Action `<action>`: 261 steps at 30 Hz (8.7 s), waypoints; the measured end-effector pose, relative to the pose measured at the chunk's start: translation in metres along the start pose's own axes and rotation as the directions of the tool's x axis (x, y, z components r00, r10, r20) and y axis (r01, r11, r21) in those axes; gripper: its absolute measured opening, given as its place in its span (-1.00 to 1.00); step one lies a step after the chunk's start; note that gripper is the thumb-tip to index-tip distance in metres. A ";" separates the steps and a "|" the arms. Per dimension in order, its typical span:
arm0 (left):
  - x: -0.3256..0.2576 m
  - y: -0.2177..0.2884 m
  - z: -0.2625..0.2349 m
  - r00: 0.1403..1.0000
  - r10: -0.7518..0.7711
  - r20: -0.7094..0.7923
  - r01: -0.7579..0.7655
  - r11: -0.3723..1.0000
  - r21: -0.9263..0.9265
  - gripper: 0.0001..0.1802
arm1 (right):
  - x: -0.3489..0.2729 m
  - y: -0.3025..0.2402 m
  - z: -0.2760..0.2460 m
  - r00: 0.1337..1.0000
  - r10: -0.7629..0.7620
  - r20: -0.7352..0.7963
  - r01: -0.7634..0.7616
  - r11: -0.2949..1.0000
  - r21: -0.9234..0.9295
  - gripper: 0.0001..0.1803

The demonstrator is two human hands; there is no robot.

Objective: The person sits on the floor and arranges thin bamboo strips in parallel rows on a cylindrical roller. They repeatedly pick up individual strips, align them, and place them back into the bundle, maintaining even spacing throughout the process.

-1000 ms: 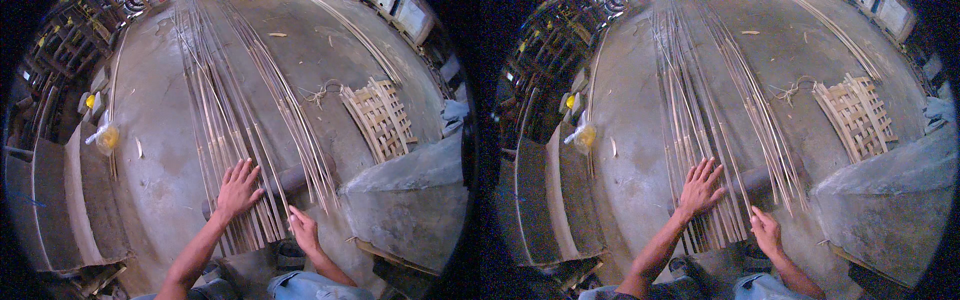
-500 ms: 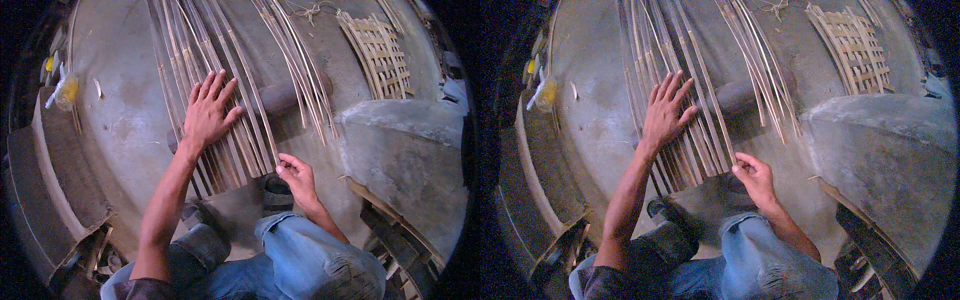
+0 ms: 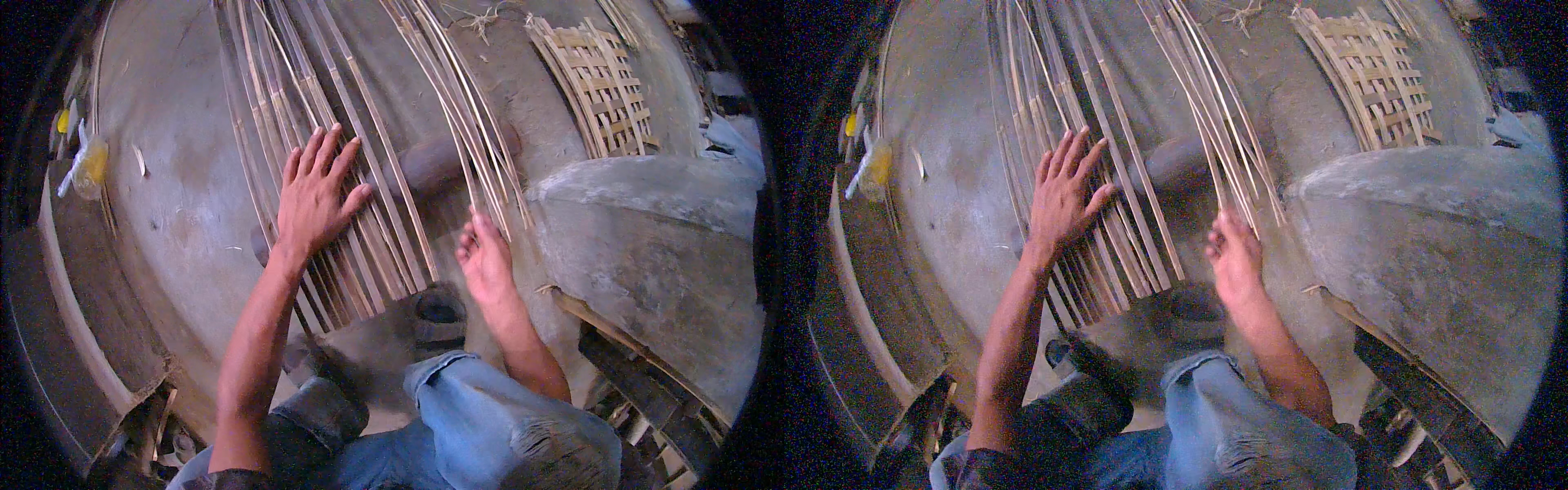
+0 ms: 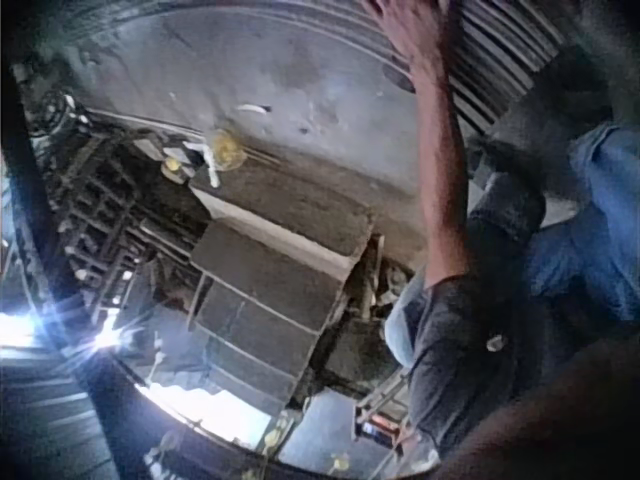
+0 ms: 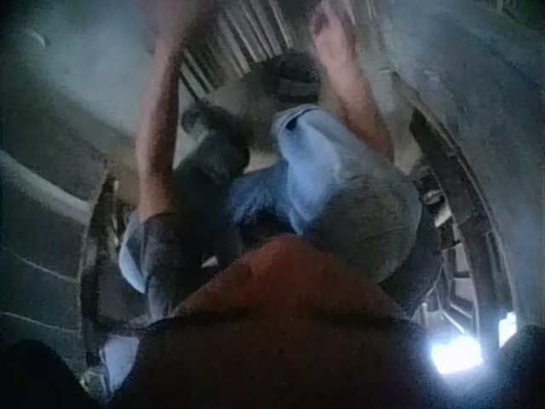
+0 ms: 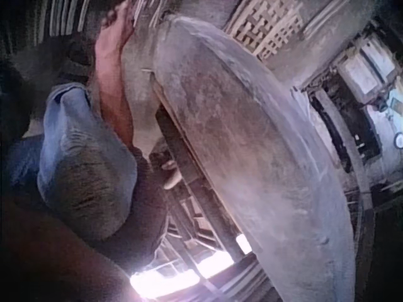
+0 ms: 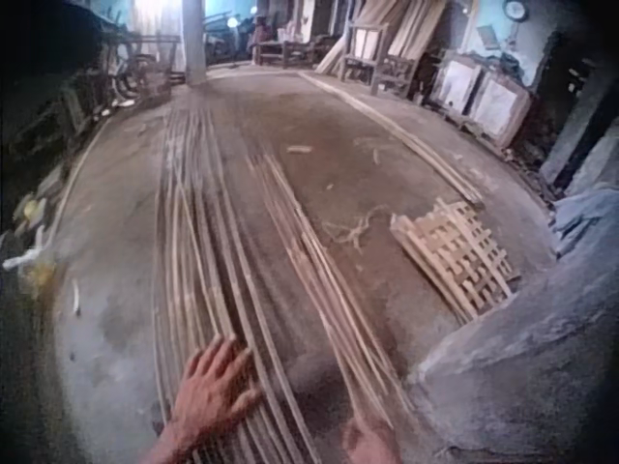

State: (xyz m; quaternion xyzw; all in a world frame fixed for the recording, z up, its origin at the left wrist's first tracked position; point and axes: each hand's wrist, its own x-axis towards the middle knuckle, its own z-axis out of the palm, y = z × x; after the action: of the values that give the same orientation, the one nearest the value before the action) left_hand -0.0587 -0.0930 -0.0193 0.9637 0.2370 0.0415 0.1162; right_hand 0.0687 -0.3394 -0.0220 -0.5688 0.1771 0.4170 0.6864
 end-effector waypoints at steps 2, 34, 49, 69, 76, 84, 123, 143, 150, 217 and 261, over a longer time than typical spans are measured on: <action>-0.002 -0.003 -0.001 1.000 -0.006 0.000 0.006 1.000 -0.010 -0.29 | -0.022 -0.001 0.012 0.985 -0.059 -0.164 0.064 0.998 0.024 -0.64; -0.002 -0.004 -0.001 1.000 0.011 -0.027 -0.011 1.000 0.010 -0.30 | -0.022 -0.009 0.000 0.993 0.016 -0.120 0.021 0.955 0.297 -0.72; -0.004 0.001 -0.007 0.999 -0.018 0.045 0.020 0.999 -0.047 -0.26 | -0.083 -0.056 0.088 0.761 -0.383 0.524 0.618 0.674 -0.405 -0.65; 0.000 -0.003 0.003 1.000 0.020 -0.019 -0.021 0.999 -0.031 -0.27 | -0.072 0.010 0.053 0.845 0.222 0.487 0.096 0.831 -0.547 -0.58; -0.004 -0.002 0.005 1.000 0.017 -0.008 -0.017 0.998 -0.053 -0.29 | -0.078 0.017 0.028 0.830 0.297 0.473 0.034 0.819 -0.573 -0.59; -0.007 -0.022 0.008 0.982 -0.125 -0.139 0.122 0.992 -0.032 -0.35 | -0.089 0.009 0.021 0.862 0.221 0.456 0.091 0.818 -0.568 -0.73; -0.010 -0.018 0.009 0.972 -0.193 -0.135 0.196 0.980 0.010 -0.30 | -0.055 0.021 0.015 0.997 0.075 0.015 -0.069 0.967 -0.244 -0.53; -0.009 -0.020 0.009 0.973 -0.168 -0.156 0.171 0.985 0.001 -0.29 | 0.002 0.009 0.008 0.991 -0.051 -0.125 0.050 0.999 -0.006 -0.73; -0.004 -0.007 -0.004 0.973 -0.226 -0.037 0.226 0.974 -0.011 -0.25 | -0.065 0.000 0.012 0.938 -0.345 -0.026 0.328 0.912 -0.247 -0.66; -0.025 -0.079 0.009 0.928 -0.288 -0.238 0.282 0.958 -0.059 -0.38 | -0.095 0.072 0.033 0.712 0.503 0.490 -0.271 0.840 -0.469 -0.71; -0.030 -0.094 0.020 0.892 -0.374 -0.252 0.264 0.886 -0.382 -0.37 | -0.090 0.111 0.055 0.631 0.659 0.408 -0.550 0.752 -0.364 -0.84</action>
State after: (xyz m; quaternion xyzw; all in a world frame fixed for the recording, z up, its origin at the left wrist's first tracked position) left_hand -0.1243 -0.0298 -0.0628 0.8566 0.3992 0.2163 0.2451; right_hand -0.0832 -0.3210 -0.0115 -0.4104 0.1249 0.7751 0.4639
